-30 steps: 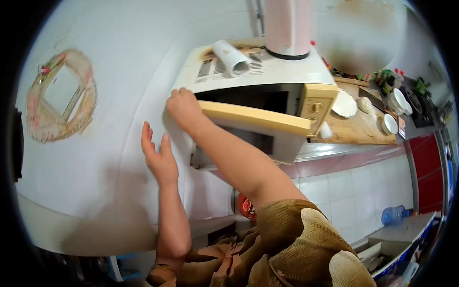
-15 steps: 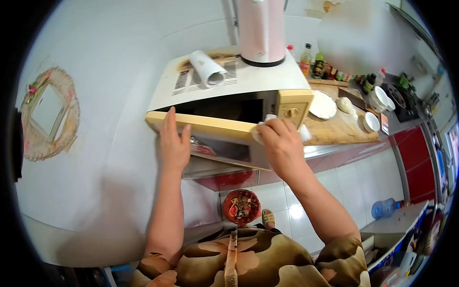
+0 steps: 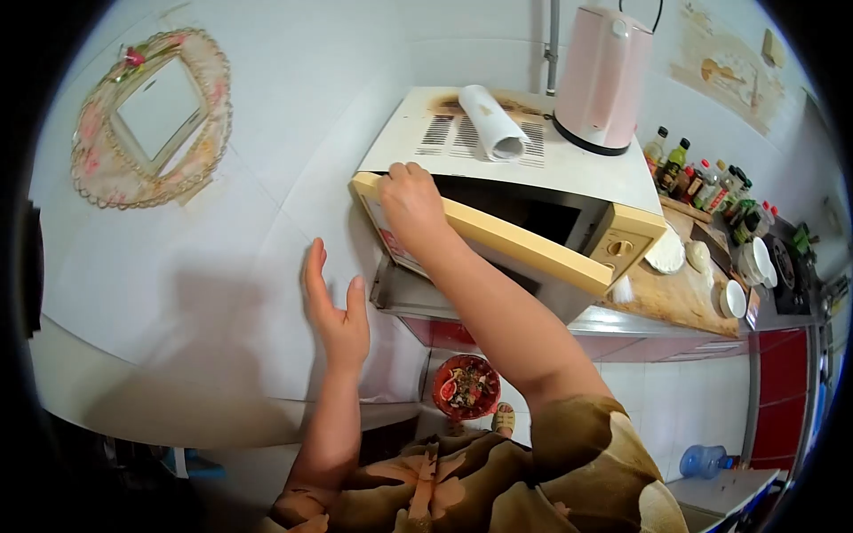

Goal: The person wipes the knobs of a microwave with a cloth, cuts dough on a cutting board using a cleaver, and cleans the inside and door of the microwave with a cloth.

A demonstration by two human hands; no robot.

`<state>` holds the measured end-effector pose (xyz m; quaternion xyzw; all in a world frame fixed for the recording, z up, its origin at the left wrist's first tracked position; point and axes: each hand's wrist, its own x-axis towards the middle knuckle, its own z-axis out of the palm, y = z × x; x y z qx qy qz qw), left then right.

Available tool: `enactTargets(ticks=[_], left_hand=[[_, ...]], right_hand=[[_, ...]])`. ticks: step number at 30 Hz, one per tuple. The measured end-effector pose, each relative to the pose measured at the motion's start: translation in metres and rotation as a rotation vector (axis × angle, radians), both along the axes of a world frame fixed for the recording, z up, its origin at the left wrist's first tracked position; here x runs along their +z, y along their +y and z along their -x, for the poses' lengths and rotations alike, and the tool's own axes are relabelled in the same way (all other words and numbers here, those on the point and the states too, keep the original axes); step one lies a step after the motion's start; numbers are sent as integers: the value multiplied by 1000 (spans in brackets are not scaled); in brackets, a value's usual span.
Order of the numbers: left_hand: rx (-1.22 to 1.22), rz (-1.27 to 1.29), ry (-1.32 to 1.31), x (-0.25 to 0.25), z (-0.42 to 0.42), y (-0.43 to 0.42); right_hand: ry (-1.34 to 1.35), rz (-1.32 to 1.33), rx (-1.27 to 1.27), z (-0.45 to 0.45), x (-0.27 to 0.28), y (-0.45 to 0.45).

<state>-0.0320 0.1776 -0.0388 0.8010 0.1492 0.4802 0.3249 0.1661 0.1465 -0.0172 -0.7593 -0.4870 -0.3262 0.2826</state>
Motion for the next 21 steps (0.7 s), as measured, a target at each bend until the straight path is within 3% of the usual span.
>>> enactTargets(ticks=[5, 8, 10, 14, 20, 21], left_hand=[[52, -61, 41, -1, 20, 0], [30, -73, 56, 0, 13, -14], [-11, -37, 43, 4, 0, -21], [-122, -123, 29, 7, -36, -31], [-286, -159, 81, 9, -86, -49], [-290, -262, 135, 12, -97, -50]], right_hand=[[-81, 235, -80, -5, 13, 54], [-77, 238, -118, -6, 9, 43], [-48, 256, -129, 6, 7, 9], [30, 14, -17, 18, 2, -102], [56, -24, -285, 45, 4, -257], [72, -26, -323, 49, 4, -271]])
